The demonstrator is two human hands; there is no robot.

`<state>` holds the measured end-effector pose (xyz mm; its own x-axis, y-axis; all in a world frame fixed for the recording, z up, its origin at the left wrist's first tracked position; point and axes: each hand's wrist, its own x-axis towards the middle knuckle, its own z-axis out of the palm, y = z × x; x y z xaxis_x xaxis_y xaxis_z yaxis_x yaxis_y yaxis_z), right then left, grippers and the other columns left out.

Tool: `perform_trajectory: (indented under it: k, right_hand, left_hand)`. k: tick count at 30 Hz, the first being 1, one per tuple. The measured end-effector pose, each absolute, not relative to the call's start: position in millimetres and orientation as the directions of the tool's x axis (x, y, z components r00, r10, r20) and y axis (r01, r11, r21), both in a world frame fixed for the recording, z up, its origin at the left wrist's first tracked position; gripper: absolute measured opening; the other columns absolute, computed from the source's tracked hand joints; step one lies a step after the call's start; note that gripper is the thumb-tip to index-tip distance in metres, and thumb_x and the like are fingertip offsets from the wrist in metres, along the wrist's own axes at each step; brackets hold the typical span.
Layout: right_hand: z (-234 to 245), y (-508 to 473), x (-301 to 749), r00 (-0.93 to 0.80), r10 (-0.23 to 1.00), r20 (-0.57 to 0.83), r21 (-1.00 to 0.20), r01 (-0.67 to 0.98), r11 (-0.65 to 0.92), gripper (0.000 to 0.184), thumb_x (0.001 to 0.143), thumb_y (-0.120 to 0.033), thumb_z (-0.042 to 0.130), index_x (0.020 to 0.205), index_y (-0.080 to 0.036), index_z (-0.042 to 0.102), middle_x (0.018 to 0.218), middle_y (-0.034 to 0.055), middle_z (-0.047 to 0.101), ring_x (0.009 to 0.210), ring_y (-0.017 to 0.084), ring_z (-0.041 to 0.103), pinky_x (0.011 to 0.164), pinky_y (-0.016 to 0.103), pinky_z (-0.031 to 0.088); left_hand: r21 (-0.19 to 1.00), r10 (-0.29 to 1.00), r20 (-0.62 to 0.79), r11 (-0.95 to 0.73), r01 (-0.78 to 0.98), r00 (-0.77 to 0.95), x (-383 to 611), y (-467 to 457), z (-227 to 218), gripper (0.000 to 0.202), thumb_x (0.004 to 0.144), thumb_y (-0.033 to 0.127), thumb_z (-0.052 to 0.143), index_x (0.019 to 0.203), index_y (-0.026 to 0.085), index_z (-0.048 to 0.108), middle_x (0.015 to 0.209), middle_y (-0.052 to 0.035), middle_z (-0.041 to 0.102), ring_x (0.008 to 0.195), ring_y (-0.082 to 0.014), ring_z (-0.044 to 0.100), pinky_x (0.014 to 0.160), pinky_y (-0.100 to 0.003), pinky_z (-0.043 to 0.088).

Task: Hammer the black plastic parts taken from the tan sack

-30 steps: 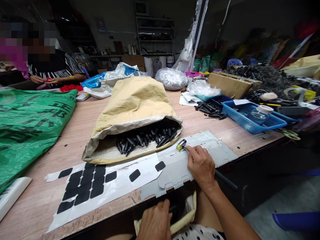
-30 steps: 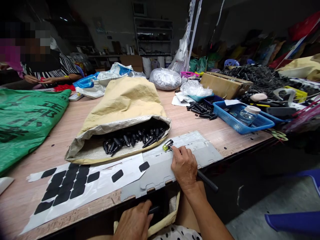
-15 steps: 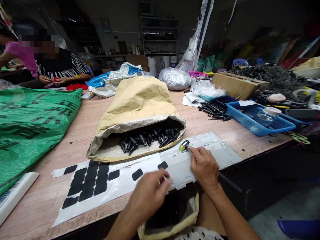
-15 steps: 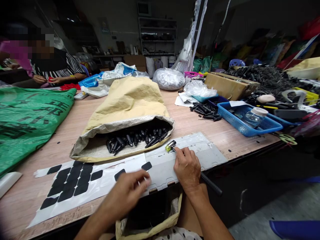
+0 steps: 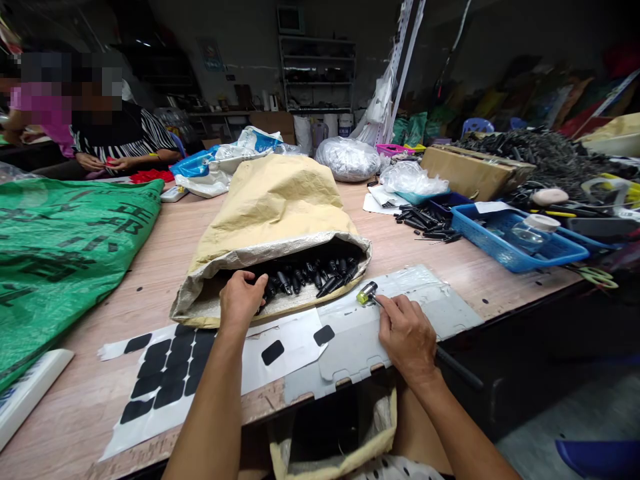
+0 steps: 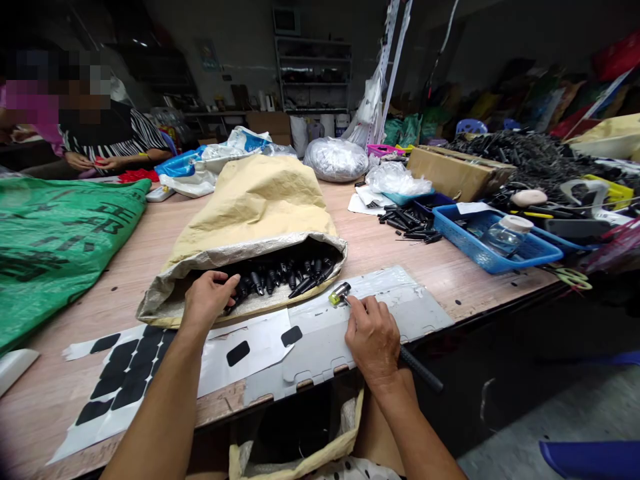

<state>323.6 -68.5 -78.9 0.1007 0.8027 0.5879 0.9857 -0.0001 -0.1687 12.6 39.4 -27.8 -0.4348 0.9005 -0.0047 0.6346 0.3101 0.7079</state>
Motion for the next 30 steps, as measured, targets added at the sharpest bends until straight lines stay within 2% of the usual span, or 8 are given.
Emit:
perform_trajectory:
  k: [4,11,13,16,19,21,25,30]
  right_hand:
    - [-78.3,-68.5,322.9,0.100,0.794,0.599,-0.164,0.986,0.000,0.030,0.091,-0.014,0.059,0.116,-0.027,0.071,0.091,0.0024,0.065,0.086,0.019,0.052,0.077,0.032,0.035]
    - [-76.5,-68.4,321.7,0.111,0.800,0.590,-0.163,0.986,-0.017,0.029,0.092,-0.014,0.061,0.116,-0.027,0.071,0.090,0.0013,0.065,0.086,0.019,0.052,0.077,0.031,0.035]
    - [-76.9,-68.3,321.9,0.114,0.800,0.589,-0.170,0.985,-0.015,0.029,0.092,-0.015,0.061,0.116,-0.027,0.071,0.091,0.0013,0.065,0.086,0.019,0.052,0.077,0.031,0.035]
    - [-77.5,-68.2,322.2,0.114,0.797,0.593,-0.171,0.985,-0.014,0.029,0.092,-0.015,0.061,0.116,-0.027,0.071,0.091,0.0014,0.065,0.085,0.019,0.051,0.077,0.032,0.035]
    - [-77.3,-68.4,321.9,0.115,0.793,0.598,-0.170,0.985,-0.015,0.028,0.092,-0.015,0.061,0.115,-0.027,0.071,0.090,0.0015,0.065,0.085,0.019,0.051,0.077,0.032,0.034]
    - [-76.7,-68.8,321.6,0.117,0.795,0.595,-0.172,0.985,-0.016,0.028,0.092,-0.015,0.060,0.115,-0.027,0.071,0.091,0.0017,0.065,0.086,0.019,0.052,0.077,0.031,0.034]
    - [-75.6,-69.5,320.8,0.113,0.801,0.588,-0.176,0.984,-0.009,0.028,0.093,-0.015,0.057,0.116,-0.026,0.071,0.091,0.0028,0.065,0.086,0.020,0.052,0.077,0.031,0.034]
    - [-75.4,-69.5,320.8,0.107,0.795,0.597,-0.176,0.984,-0.001,0.029,0.093,-0.015,0.057,0.115,-0.026,0.071,0.091,0.0035,0.065,0.086,0.020,0.051,0.076,0.032,0.034]
  left_hand:
    - [0.740,0.896,-0.072,0.343,0.578,-0.439,13.8,41.9,-24.7,0.048,0.070,0.046,0.080,0.106,0.018,0.064,0.049,0.0000,0.066,0.067,-0.0289,0.075,0.062,-0.033,0.051]
    - [0.819,0.923,-0.184,0.334,0.466,-0.339,9.5,32.2,-28.4,0.039,0.065,0.036,0.080,0.095,0.015,0.066,0.058,-0.0005,0.067,0.058,-0.0222,0.070,0.053,-0.029,0.049]
    - [0.804,0.936,-0.106,0.278,0.525,-0.335,8.6,28.3,-30.7,0.045,0.062,0.037,0.082,0.098,0.018,0.065,0.062,0.0020,0.065,0.060,-0.0208,0.067,0.056,-0.029,0.048]
    - [0.707,0.961,0.101,0.113,0.698,-0.258,7.2,23.7,-32.5,0.054,0.067,0.040,0.078,0.115,0.022,0.059,0.072,0.0042,0.063,0.069,-0.0191,0.064,0.063,-0.028,0.045]
    - [0.626,0.984,0.115,0.035,0.779,-0.137,5.7,20.8,-31.7,0.050,0.074,0.040,0.071,0.119,0.023,0.057,0.079,0.0033,0.062,0.071,-0.0180,0.062,0.064,-0.028,0.043]
    - [0.615,0.992,0.082,0.028,0.788,-0.100,4.6,19.2,-30.1,0.044,0.075,0.041,0.070,0.114,0.024,0.059,0.080,0.0026,0.061,0.071,-0.0175,0.061,0.063,-0.027,0.041]
    - [0.630,0.984,0.129,0.014,0.777,-0.122,0.5,15.1,-27.8,0.040,0.069,0.046,0.077,0.095,0.024,0.056,0.076,0.0040,0.059,0.069,-0.0160,0.056,0.062,-0.026,0.039]
    - [0.828,0.983,0.113,-0.012,0.561,-0.145,-2.3,6.5,-26.1,0.045,0.063,0.051,0.081,0.081,0.022,0.051,0.069,0.0065,0.051,0.060,-0.0117,0.047,0.056,-0.023,0.036]
